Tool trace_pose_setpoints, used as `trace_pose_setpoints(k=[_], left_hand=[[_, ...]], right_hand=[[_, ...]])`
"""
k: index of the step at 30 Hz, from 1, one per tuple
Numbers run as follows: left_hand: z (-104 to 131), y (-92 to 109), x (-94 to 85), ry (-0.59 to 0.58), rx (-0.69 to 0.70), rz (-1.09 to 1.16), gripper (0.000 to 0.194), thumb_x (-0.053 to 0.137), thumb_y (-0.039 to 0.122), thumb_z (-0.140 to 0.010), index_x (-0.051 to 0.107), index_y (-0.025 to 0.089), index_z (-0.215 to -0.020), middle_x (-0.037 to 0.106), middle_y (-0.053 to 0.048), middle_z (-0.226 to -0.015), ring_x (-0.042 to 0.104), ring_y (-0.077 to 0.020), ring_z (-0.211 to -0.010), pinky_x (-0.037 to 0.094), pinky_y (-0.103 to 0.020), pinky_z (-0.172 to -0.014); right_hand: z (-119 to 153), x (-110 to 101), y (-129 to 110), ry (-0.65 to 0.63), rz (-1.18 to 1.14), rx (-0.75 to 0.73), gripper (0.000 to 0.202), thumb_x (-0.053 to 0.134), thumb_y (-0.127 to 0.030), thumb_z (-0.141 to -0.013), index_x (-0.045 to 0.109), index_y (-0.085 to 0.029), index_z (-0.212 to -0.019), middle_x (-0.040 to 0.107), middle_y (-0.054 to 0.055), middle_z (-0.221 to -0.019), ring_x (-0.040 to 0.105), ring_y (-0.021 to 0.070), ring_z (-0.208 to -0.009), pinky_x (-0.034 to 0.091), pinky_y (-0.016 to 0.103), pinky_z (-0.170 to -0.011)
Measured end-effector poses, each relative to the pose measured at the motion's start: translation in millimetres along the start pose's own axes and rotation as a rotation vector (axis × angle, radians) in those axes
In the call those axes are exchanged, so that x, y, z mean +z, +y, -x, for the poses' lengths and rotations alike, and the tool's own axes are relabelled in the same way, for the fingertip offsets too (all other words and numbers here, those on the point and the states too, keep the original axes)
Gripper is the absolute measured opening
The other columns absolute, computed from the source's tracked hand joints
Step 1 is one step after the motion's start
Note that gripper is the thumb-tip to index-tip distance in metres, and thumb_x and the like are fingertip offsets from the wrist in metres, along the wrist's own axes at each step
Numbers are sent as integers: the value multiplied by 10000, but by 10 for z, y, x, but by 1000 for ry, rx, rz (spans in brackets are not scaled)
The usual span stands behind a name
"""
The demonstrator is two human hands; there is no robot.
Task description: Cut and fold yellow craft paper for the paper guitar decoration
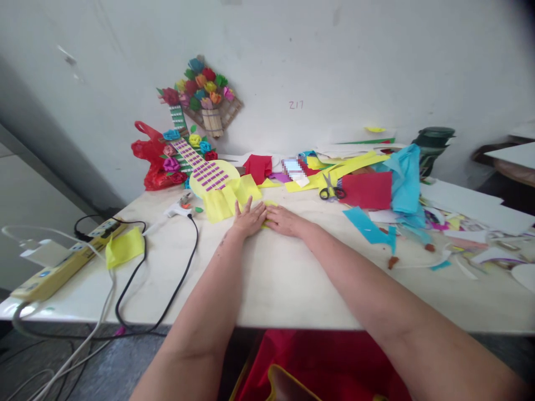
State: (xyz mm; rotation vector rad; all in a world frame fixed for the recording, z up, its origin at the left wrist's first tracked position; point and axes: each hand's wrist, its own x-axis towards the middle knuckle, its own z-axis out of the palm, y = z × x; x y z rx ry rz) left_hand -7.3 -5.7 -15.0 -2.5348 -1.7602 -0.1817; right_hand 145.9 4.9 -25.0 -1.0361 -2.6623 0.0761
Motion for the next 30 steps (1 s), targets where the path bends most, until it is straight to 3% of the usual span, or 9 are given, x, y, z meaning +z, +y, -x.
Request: trace_pose_setpoints(k=[4, 10, 15, 20, 24, 27, 30], left_hand=[[10, -4, 25, -68, -28, -15, 545, 68, 482, -840, 177, 307, -1345, 145, 44, -1416, -64, -230, -1298, -105, -573, -956], [42, 26, -3, -79, -12, -43, 520, 113, 494, -839, 166, 355, -1337, 132, 40, -1422, -40, -227, -1301, -92, -558, -966], [29, -8, 17, -63, -98, -39, 525, 78, 432, -853, 168, 289, -1350, 78, -6, -1431, -32, -231, -1300, -42, -559, -977], [63, -118, -64, 23, -225, -73, 607, 70, 497, -830, 180, 214, -1356, 130, -35, -1421, -18, -226, -1302, -47, -536, -992], [143, -95, -118, 93, -24, -97, 649, 102, 524, -824, 203, 158, -1350, 149, -48, -1416, -3, -182, -1304, -52, -440, -1030], [187, 5, -68, 7, 139, -14, 648, 85, 520, -830, 163, 153, -1358, 150, -48, -1416, 61, -143, -1301, 28, -358, -1053], [216, 92, -6, -78, 93, 79, 737, 93, 579, -803, 99, 98, -1362, 92, -89, -1421, 86, -156, -1298, 113, -318, -1045]], right_hand=[[7, -3, -9, -24, 2, 46, 411, 373, -308, -842, 507, -97, -1169, 364, 154, -1318, 275, 262, -1244, 226, 421, -1018], [6, -9, -8, 12, -54, -3, 422, 384, -295, -837, 429, -180, -1240, 379, 63, -1327, 285, 222, -1243, 236, 397, -1020], [0, -12, -14, -48, -47, 22, 421, 347, -297, -850, 416, -187, -1251, 371, 45, -1334, 286, 232, -1241, 218, 436, -1015], [-7, -11, -4, -59, -38, 19, 430, 351, -308, -847, 419, -180, -1252, 370, 50, -1333, 282, 242, -1241, 213, 437, -1014], [-1, -8, -20, -24, -70, -2, 413, 366, -298, -843, 435, -193, -1236, 402, 58, -1312, 298, 242, -1232, 223, 455, -1000], [-16, 21, -7, 22, -145, -37, 403, 408, -281, -822, 463, -183, -1209, 444, 77, -1276, 322, 222, -1218, 226, 439, -1001], [-36, 37, 94, 124, -343, -33, 339, 428, -273, -809, 555, -176, -1108, 502, 77, -1219, 365, 190, -1192, 232, 383, -1017]])
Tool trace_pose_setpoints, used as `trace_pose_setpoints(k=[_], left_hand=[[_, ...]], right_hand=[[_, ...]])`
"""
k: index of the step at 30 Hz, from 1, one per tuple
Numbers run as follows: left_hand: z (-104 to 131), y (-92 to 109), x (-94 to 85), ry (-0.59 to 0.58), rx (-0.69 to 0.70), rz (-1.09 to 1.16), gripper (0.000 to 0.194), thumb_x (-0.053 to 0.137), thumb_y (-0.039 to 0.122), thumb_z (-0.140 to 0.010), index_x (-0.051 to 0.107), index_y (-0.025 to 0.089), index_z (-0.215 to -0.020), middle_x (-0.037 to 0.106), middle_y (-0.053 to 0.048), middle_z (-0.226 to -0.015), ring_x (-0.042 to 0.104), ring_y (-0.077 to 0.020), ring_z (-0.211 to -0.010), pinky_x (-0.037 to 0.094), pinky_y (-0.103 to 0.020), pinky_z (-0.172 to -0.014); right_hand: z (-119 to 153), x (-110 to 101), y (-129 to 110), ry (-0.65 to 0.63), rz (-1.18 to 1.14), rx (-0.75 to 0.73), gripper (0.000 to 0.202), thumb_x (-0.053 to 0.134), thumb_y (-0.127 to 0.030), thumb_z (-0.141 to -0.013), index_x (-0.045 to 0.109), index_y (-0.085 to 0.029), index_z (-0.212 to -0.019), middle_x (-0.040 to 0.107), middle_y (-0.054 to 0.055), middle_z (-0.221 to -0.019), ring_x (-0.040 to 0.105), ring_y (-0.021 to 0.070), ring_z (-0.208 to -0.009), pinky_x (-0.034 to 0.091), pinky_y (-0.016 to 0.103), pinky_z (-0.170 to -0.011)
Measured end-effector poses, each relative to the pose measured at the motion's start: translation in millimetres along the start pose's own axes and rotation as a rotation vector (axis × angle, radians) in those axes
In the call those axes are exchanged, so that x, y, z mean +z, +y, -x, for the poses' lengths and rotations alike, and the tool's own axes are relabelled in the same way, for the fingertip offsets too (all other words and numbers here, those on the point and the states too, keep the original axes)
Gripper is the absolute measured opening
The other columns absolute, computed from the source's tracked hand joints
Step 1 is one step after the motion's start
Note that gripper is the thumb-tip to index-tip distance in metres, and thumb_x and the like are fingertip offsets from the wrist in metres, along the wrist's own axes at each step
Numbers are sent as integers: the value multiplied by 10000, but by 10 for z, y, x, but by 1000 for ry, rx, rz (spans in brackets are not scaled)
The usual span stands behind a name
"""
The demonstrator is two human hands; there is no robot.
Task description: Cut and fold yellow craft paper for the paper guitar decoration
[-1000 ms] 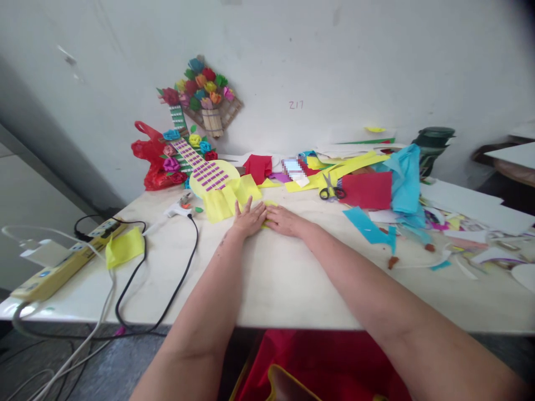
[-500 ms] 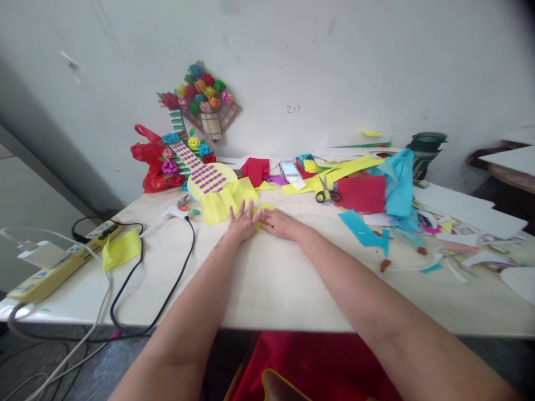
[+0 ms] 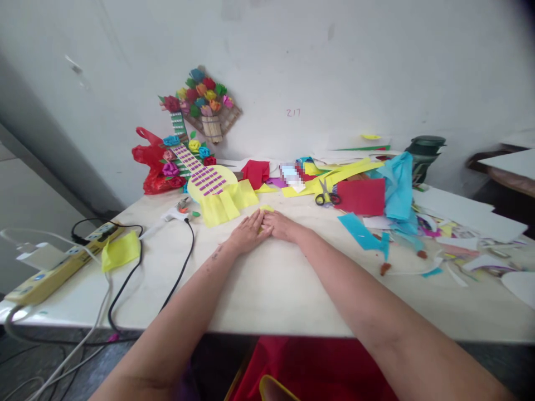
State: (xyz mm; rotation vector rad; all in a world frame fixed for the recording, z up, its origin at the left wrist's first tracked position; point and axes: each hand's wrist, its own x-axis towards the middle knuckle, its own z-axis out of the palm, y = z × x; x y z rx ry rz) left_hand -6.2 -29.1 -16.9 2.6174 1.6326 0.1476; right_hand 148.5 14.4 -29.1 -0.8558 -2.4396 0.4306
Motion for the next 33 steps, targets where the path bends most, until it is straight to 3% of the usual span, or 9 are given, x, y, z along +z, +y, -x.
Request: trace_pose_setpoints(k=[3, 5, 7, 11, 16, 21, 24, 30, 33], left_hand=[[16, 31, 13, -19, -8, 9, 752, 90, 592, -797, 129, 91, -1357, 96, -92, -1420, 79, -168, -1298, 111, -311, -1043], [25, 33, 2, -29, 4, 0, 739, 82, 595, -796, 191, 117, -1348, 112, -82, -1419, 74, -174, -1299, 98, -318, -1045], [29, 31, -7, -31, 11, -3, 729, 76, 598, -794, 232, 139, -1339, 123, -73, -1419, 75, -175, -1299, 94, -323, -1046], [24, 25, -1, -6, -16, 21, 746, 94, 602, -792, 192, 112, -1346, 151, -77, -1414, 101, -165, -1297, 109, -304, -1045], [14, 13, -6, 2, -26, 76, 776, 73, 595, -792, 19, 71, -1362, 132, -78, -1416, 106, -136, -1295, 93, -276, -1045], [24, 14, -17, 5, 41, 11, 692, 80, 583, -802, 45, 190, -1371, 38, -15, -1430, 62, -153, -1301, 76, -316, -1045], [24, 6, -11, -16, 91, -30, 633, 73, 571, -810, 90, 265, -1364, 52, 27, -1429, 43, -180, -1303, 76, -353, -1043], [16, -9, -7, -40, 97, -42, 618, 76, 579, -808, 164, 293, -1350, 108, 15, -1426, 41, -193, -1303, 79, -381, -1038], [19, 1, -14, -35, 99, -44, 622, 79, 578, -809, 172, 285, -1350, 123, 5, -1424, 48, -197, -1302, 80, -384, -1038]], right_hand=[[23, -97, 141, 182, -129, 98, 401, 302, -284, -857, 499, -140, -1175, 422, 81, -1293, 301, 165, -1235, 227, 344, -1028], [57, -173, 207, 379, -238, 209, 412, 278, -298, -862, 504, -146, -1171, 418, 69, -1298, 325, 149, -1223, 255, 313, -1016], [87, -220, 230, 391, -228, 279, 394, 312, -274, -848, 522, -139, -1152, 449, 78, -1272, 376, 146, -1191, 279, 308, -1004], [99, -204, 193, 257, -55, 269, 380, 418, -166, -775, 544, -149, -1133, 482, 73, -1242, 399, 150, -1175, 291, 315, -1002], [89, -156, 158, 166, 92, 172, 417, 481, -137, -722, 548, -173, -1132, 522, 47, -1200, 400, 167, -1176, 302, 335, -996], [116, -163, 115, 21, 268, 125, 360, 505, -275, -744, 568, -214, -1092, 521, 38, -1204, 363, 201, -1202, 224, 433, -1008], [123, -173, 85, -63, 323, 139, 348, 488, -296, -750, 576, -213, -1076, 490, 32, -1237, 336, 209, -1217, 219, 454, -1001], [99, -215, 117, 28, 298, 241, 426, 413, -160, -757, 510, -167, -1172, 441, 50, -1276, 378, 171, -1192, 289, 347, -989], [100, -222, 135, 14, 358, 235, 405, 383, -150, -768, 548, -202, -1134, 429, 11, -1287, 374, 182, -1194, 295, 361, -981]])
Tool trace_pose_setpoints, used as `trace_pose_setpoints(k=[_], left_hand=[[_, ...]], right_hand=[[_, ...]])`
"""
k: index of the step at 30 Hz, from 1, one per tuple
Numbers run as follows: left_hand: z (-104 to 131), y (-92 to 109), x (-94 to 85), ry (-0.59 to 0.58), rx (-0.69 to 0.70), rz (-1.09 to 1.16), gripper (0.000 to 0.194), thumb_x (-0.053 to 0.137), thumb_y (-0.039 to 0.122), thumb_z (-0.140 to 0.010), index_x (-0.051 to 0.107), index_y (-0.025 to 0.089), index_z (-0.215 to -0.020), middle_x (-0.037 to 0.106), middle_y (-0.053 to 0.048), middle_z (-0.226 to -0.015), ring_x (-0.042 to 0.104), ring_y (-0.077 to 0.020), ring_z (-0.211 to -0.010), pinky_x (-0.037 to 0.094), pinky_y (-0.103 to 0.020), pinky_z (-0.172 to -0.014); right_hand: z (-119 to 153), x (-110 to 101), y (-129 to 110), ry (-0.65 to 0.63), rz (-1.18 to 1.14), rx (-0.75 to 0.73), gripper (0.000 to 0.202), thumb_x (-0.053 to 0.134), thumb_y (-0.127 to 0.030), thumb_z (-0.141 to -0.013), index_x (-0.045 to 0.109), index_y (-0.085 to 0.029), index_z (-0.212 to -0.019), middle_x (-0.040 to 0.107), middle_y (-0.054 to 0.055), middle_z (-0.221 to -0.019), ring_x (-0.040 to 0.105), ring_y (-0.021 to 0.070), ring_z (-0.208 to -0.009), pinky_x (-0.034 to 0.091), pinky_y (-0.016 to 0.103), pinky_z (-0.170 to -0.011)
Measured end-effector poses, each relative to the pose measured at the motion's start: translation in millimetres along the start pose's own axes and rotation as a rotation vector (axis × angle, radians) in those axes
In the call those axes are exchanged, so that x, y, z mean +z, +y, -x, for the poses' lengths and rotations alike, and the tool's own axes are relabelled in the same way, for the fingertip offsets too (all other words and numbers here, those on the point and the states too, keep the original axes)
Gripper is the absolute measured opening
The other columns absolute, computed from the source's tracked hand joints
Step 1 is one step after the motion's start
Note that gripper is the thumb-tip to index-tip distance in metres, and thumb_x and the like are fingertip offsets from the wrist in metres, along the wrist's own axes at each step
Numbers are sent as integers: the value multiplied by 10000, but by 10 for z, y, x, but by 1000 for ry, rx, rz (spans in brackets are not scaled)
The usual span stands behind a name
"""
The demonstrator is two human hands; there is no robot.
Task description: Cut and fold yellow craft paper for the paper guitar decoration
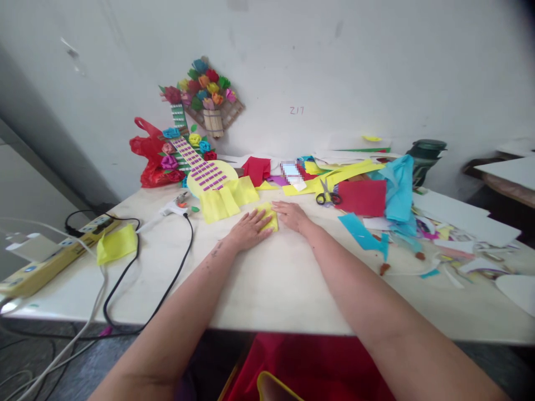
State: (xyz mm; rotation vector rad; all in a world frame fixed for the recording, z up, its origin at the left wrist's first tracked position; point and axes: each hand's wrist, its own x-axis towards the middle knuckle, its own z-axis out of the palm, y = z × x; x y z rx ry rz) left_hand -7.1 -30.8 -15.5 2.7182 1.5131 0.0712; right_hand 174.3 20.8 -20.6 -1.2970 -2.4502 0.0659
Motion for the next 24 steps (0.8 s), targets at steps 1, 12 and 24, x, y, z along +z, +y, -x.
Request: trace_pose_setpoints(k=[1, 12, 24], left_hand=[[0, 4, -2, 0, -2, -3, 624, 81, 578, -809, 175, 280, -1350, 126, 2, -1423, 51, -198, -1302, 81, -383, -1038], [-9, 18, 4, 12, -23, -10, 674, 101, 613, -788, 189, 252, -1350, 102, -30, -1425, 54, -195, -1301, 80, -372, -1039], [-9, 19, 4, 16, -31, -1, 669, 127, 621, -783, 205, 267, -1345, 102, -29, -1424, 57, -195, -1301, 84, -365, -1039]], right_hand=[[4, 1, -1, -7, 31, -7, 385, 377, -166, -779, 566, -216, -1110, 436, 0, -1281, 375, 189, -1192, 298, 371, -975], [48, -74, -108, 0, 191, -56, 314, 414, -184, -748, 651, -194, -955, 553, 48, -1164, 442, 212, -1127, 301, 369, -937], [67, -78, -132, -11, 239, -45, 334, 409, -193, -753, 614, -222, -1015, 535, 30, -1189, 414, 214, -1149, 292, 374, -940]])
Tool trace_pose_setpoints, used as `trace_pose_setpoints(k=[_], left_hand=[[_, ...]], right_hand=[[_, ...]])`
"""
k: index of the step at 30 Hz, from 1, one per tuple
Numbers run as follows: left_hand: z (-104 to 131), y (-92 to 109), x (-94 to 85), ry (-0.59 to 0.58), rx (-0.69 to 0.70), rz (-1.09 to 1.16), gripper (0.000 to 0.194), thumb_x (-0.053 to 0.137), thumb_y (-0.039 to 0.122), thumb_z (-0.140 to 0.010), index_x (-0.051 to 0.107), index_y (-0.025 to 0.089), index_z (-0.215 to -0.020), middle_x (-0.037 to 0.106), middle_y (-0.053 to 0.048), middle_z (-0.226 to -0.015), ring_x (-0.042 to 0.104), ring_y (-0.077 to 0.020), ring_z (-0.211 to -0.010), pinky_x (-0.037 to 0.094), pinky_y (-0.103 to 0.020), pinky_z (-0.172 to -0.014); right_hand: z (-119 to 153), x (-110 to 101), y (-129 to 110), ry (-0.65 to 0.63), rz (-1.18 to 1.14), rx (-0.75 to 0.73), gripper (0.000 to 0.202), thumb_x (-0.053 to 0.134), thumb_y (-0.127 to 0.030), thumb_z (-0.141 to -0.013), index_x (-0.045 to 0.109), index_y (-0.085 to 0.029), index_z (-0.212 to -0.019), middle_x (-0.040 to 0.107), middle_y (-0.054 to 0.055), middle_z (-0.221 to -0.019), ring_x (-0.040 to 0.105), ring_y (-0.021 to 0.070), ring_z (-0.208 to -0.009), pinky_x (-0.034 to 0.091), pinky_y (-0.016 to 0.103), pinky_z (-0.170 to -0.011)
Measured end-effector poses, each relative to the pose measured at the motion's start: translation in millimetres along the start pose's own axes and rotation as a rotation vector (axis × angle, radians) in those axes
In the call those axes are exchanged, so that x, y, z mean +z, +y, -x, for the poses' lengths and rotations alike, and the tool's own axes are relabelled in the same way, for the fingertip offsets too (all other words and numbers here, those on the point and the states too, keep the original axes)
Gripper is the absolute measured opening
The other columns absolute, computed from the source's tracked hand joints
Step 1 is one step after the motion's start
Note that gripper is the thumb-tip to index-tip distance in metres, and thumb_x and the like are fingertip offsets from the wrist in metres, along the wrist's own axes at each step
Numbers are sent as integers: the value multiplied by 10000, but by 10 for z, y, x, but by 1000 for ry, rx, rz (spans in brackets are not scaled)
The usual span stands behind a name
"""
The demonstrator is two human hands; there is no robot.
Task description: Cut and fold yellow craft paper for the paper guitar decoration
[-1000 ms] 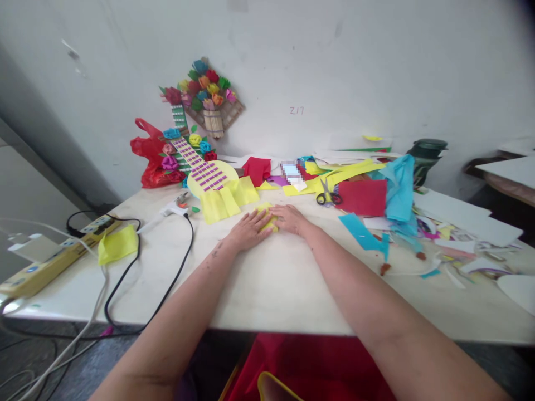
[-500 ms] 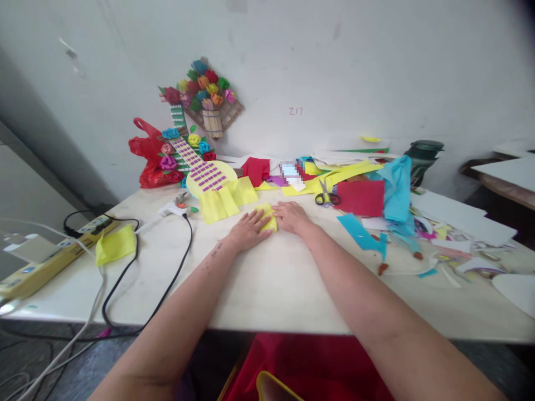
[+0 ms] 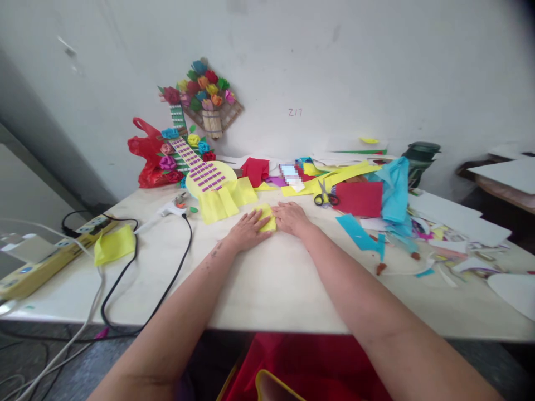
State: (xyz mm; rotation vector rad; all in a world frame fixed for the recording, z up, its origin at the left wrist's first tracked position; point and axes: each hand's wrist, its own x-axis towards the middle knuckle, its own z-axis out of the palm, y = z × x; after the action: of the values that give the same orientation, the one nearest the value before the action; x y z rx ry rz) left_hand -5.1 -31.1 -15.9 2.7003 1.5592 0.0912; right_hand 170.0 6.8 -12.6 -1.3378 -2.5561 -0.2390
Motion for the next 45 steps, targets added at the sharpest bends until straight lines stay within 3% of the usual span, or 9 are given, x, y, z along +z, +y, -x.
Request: trace_pose_setpoints(k=[6, 14, 19, 22, 26, 31, 37, 45], left_hand=[[2, 6, -9, -1, 3, 10, 695, 106, 631, -774, 214, 249, -1344, 122, -55, -1423, 62, -202, -1301, 81, -373, -1037], [-1, 10, -8, -5, 2, -4, 673, 111, 619, -782, 223, 260, -1341, 123, -36, -1425, 65, -205, -1301, 79, -373, -1037], [-5, 5, 0, 3, 5, -1, 682, 103, 627, -778, 235, 260, -1337, 137, -43, -1422, 70, -204, -1301, 80, -375, -1037], [-3, 11, -6, 6, -1, -2, 696, 108, 635, -772, 238, 250, -1338, 149, -46, -1419, 81, -203, -1300, 77, -375, -1040], [2, 18, -2, 14, -5, -3, 693, 126, 631, -774, 248, 244, -1336, 150, -36, -1419, 92, -201, -1299, 74, -369, -1044], [6, 23, 6, 50, 26, -19, 665, 114, 610, -788, 220, 256, -1342, 75, 6, -1429, 85, -194, -1301, 76, -373, -1047], [12, 38, -7, 59, 54, -33, 663, 99, 591, -800, 206, 234, -1348, 201, 21, -1403, 48, -171, -1304, 14, -388, -1052], [-2, 4, 28, 39, 72, 24, 673, 106, 581, -805, 185, 200, -1354, 200, -14, -1405, 144, -145, -1290, 90, -332, -1050]], right_hand=[[3, 18, 23, 72, -19, -3, 361, 393, -201, -763, 597, -209, -1060, 457, 24, -1268, 403, 214, -1159, 292, 370, -948], [-1, -36, 17, 21, -45, 117, 325, 385, -213, -780, 644, -207, -974, 552, 50, -1165, 447, 201, -1126, 309, 348, -942], [2, -2, 23, 65, -29, 6, 354, 381, -176, -774, 611, -216, -1041, 515, 4, -1212, 426, 169, -1146, 291, 326, -963], [-9, 5, 24, -17, 4, -76, 358, 367, -181, -780, 600, -222, -1048, 532, 1, -1192, 442, 162, -1132, 278, 349, -970], [-17, -22, 30, -128, 41, -76, 380, 343, -208, -791, 558, -226, -1103, 505, 10, -1222, 479, 173, -1093, 272, 389, -963], [22, -38, 20, -157, 38, -74, 402, 283, -235, -825, 512, -230, -1155, 439, 4, -1283, 408, 172, -1162, 263, 397, -961], [73, 23, -62, -135, -36, 41, 464, 205, -334, -858, 425, -191, -1240, 393, 16, -1319, 322, 197, -1219, 249, 422, -970], [98, 104, -62, -151, -34, 58, 487, 222, -354, -851, 375, -173, -1277, 311, 20, -1367, 270, 220, -1243, 189, 460, -996]])
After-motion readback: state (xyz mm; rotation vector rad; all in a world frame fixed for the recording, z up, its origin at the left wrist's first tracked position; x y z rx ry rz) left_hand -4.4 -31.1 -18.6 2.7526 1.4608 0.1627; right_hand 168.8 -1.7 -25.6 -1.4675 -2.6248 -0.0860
